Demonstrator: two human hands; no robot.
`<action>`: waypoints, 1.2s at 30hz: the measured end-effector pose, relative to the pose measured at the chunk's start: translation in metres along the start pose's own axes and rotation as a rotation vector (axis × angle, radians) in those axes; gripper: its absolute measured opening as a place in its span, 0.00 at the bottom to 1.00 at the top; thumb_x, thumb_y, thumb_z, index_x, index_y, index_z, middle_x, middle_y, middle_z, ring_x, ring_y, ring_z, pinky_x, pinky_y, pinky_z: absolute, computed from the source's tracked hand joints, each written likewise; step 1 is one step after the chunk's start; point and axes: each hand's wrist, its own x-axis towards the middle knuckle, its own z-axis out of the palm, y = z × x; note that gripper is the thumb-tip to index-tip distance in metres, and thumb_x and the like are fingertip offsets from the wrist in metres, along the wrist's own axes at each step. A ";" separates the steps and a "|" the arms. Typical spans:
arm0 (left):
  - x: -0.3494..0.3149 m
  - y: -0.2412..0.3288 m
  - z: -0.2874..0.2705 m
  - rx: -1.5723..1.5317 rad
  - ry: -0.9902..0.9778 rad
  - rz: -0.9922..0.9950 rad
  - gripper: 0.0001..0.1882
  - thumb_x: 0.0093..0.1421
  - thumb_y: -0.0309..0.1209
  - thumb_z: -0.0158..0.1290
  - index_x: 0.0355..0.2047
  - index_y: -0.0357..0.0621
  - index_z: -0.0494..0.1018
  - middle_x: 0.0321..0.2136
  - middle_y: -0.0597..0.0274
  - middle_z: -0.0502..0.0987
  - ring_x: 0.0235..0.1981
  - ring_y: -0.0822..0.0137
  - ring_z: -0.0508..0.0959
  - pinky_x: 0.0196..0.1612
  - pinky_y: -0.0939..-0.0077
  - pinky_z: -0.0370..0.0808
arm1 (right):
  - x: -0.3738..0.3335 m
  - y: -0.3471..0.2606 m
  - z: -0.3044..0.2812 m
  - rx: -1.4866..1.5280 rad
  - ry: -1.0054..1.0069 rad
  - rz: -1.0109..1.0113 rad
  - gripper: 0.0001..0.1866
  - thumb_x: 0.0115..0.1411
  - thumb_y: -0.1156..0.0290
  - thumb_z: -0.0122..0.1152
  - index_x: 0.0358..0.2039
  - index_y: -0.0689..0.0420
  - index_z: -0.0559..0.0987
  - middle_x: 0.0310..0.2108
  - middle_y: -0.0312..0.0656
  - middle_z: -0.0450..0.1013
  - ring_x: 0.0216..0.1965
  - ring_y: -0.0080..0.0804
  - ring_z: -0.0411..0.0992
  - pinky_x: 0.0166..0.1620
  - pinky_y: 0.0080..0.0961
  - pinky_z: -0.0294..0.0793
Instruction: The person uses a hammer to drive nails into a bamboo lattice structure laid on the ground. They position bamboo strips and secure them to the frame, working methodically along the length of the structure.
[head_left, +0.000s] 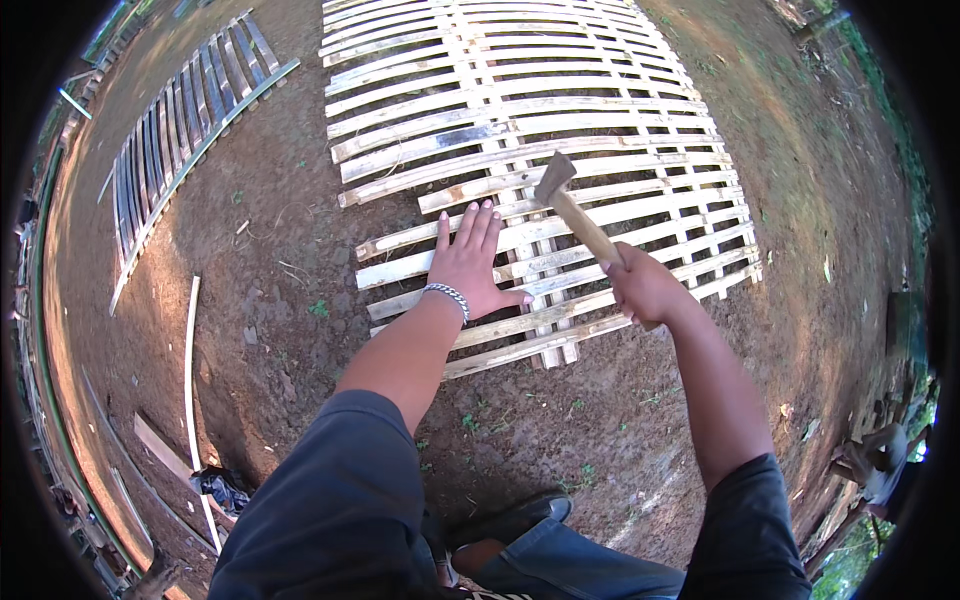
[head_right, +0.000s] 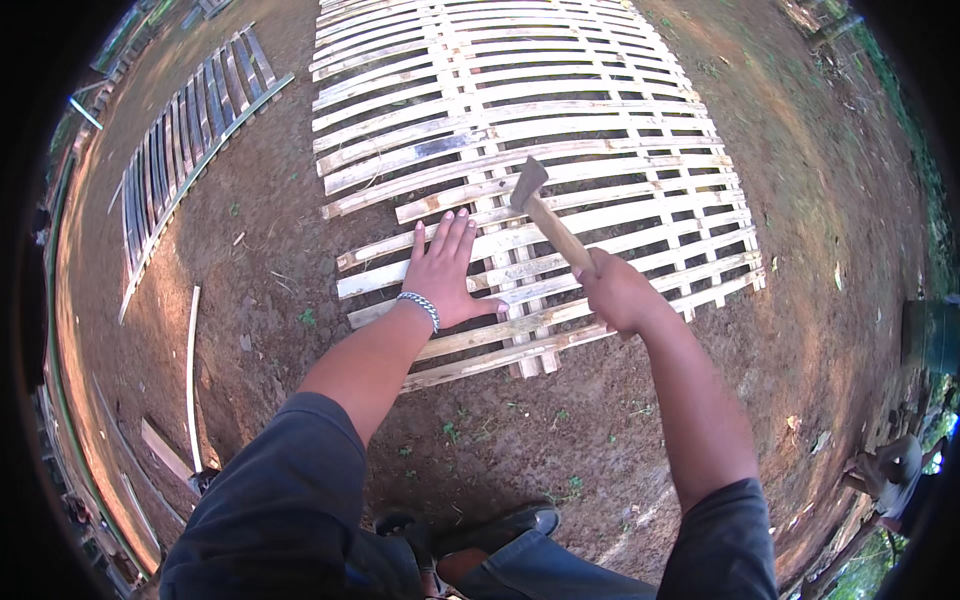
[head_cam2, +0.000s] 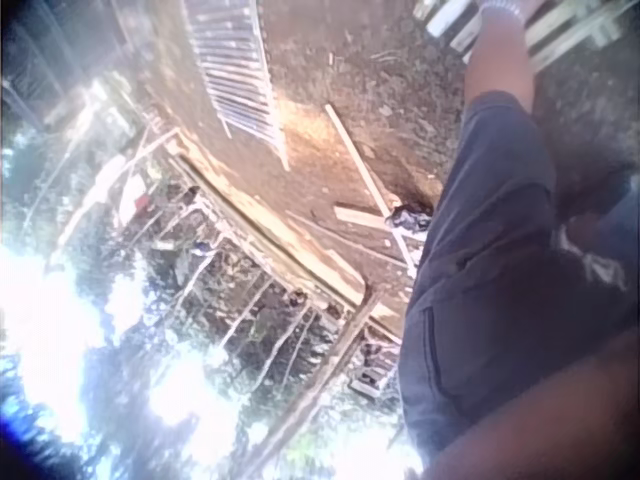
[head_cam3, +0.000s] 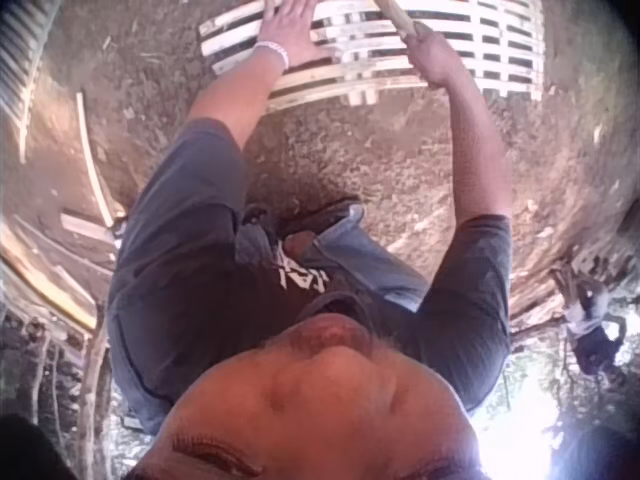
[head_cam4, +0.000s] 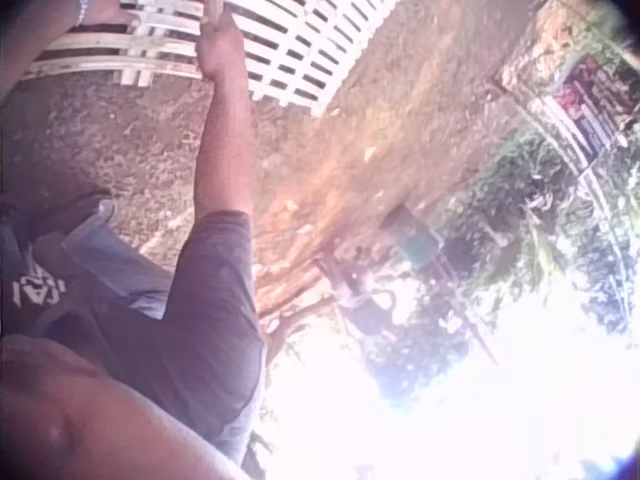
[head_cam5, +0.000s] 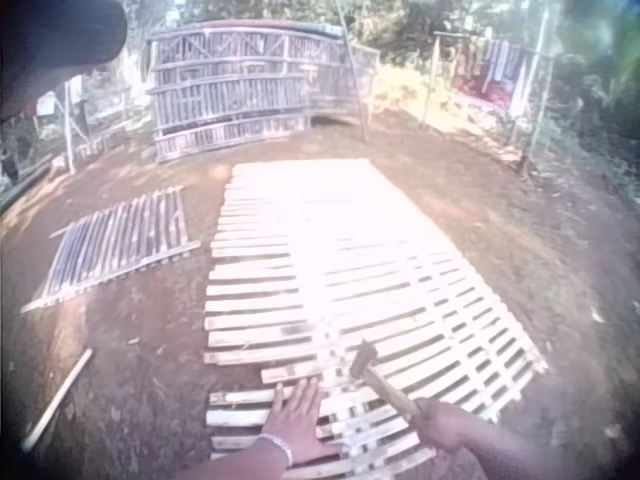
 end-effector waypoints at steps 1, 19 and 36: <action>-0.001 -0.002 -0.001 0.001 -0.010 -0.009 0.71 0.48 0.81 0.52 0.77 0.40 0.45 0.79 0.52 0.41 0.80 0.57 0.38 0.78 0.42 0.31 | -0.003 -0.004 -0.008 0.128 0.075 -0.025 0.18 0.78 0.56 0.45 0.53 0.59 0.71 0.24 0.36 0.68 0.19 0.22 0.68 0.21 0.25 0.70; 0.000 -0.003 -0.004 0.039 0.009 -0.014 0.72 0.48 0.82 0.49 0.77 0.40 0.45 0.79 0.53 0.41 0.80 0.57 0.38 0.78 0.43 0.32 | 0.009 0.010 0.065 -0.250 0.212 -0.034 0.23 0.79 0.56 0.40 0.60 0.64 0.66 0.33 0.55 0.80 0.30 0.49 0.82 0.33 0.46 0.80; -0.003 -0.002 -0.002 0.015 0.018 -0.012 0.73 0.46 0.81 0.54 0.77 0.40 0.44 0.78 0.53 0.43 0.80 0.58 0.38 0.78 0.44 0.32 | -0.005 0.003 0.084 -0.012 0.372 -0.023 0.19 0.75 0.59 0.49 0.51 0.66 0.70 0.37 0.67 0.79 0.44 0.65 0.79 0.47 0.57 0.77</action>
